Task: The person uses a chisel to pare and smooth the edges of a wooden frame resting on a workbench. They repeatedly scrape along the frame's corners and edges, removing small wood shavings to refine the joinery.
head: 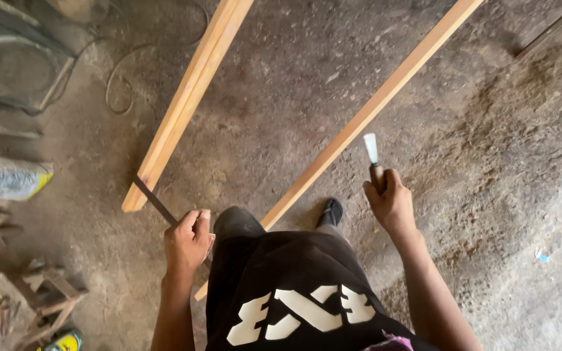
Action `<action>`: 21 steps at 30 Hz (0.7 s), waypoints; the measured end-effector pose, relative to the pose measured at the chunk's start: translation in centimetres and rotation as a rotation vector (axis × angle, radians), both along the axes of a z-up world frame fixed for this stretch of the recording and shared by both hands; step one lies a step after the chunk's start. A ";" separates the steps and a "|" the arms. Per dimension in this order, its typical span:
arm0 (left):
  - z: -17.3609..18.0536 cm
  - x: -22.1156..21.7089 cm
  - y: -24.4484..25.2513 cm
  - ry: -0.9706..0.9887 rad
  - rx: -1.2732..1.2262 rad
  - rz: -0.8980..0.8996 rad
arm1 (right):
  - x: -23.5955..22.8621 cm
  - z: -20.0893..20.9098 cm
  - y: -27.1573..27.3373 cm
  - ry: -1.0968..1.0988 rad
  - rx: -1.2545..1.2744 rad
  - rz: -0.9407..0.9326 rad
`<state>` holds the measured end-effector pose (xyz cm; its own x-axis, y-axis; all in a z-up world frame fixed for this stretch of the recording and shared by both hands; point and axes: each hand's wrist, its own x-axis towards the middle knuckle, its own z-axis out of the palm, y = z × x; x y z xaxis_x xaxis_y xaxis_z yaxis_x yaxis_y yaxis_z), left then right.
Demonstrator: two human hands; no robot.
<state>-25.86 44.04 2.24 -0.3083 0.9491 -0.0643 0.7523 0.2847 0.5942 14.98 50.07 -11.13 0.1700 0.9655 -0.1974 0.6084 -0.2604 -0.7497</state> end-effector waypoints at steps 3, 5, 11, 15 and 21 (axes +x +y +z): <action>-0.7 0.7 5.1 0.137 0.000 0.044 | 2.8 0.1 2.5 -0.055 -0.052 -0.086; -1.1 1.1 8.8 0.135 -0.063 -0.002 | 4.4 -0.3 3.8 -0.040 -0.195 -0.158; -3.4 5.3 21.2 0.192 0.180 -0.547 | 7.5 -2.6 4.4 -0.049 -0.286 -0.266; -6.6 9.7 31.4 0.080 0.251 -0.708 | 7.6 -3.6 7.2 -0.096 -0.194 -0.398; -16.2 15.3 49.3 -0.306 0.032 -0.870 | 3.7 -2.8 14.9 -0.201 -0.185 -0.701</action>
